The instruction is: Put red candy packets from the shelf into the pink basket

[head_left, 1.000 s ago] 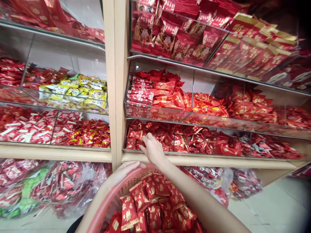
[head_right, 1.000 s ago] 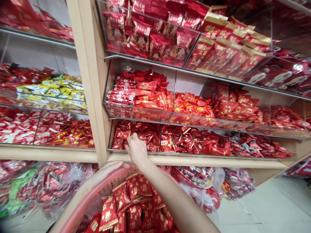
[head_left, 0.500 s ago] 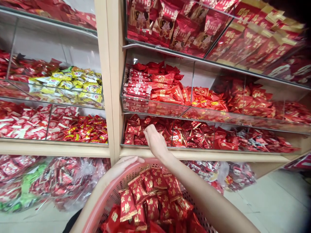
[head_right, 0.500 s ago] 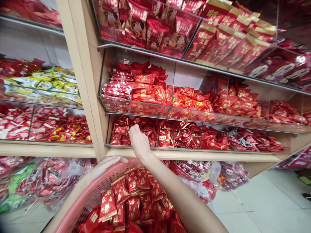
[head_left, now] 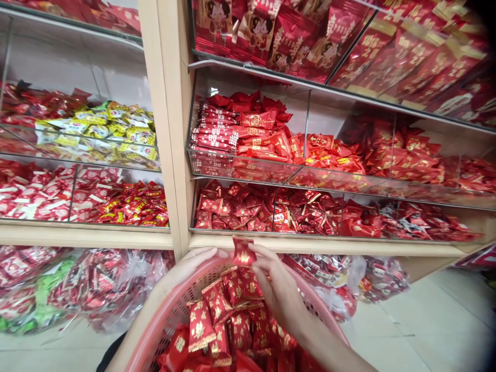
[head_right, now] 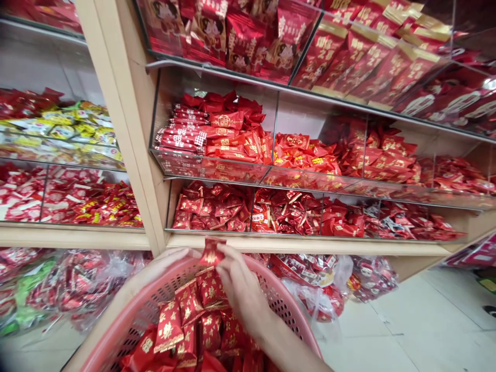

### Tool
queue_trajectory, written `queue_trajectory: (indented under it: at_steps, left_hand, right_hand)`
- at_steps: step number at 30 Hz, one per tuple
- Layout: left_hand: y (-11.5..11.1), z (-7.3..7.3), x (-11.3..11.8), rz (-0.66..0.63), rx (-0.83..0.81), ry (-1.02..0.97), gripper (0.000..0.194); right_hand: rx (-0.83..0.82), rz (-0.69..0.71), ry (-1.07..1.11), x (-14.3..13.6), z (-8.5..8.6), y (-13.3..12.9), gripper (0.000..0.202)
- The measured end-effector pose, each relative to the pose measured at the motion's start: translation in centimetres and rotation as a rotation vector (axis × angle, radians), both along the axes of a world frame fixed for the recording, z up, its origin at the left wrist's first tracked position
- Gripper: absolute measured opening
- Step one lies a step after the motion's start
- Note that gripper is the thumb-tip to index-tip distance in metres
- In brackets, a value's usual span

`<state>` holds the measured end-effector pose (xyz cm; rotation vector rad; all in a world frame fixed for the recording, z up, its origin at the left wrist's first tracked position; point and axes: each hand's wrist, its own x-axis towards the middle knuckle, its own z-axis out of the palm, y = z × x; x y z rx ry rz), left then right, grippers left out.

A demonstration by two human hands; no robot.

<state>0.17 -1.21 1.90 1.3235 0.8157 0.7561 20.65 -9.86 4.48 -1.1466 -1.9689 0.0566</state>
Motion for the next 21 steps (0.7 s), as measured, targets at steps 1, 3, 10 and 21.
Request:
queue_trajectory:
  at_steps: [1, 3, 10, 21]
  left_hand:
    - [-0.2, 0.2, 0.0, 0.010, 0.012, 0.003, 0.028]
    - [-0.5, 0.5, 0.1, 0.011, 0.021, 0.016, 0.028]
    - [0.0, -0.4, 0.0, -0.020, 0.000, 0.024, 0.030]
    - [0.7, -0.7, -0.2, -0.054, -0.079, -0.023, 0.029]
  right_hand:
    - [0.014, 0.014, -0.061, 0.5, -0.7, -0.9, 0.016]
    - [0.018, 0.029, -0.140, 1.3, -1.8, -2.2, 0.020]
    - [-0.082, -0.035, -0.147, 3.0, -5.0, -4.3, 0.024]
    - [-0.057, -0.162, -0.141, 4.4, -3.4, -5.6, 0.017]
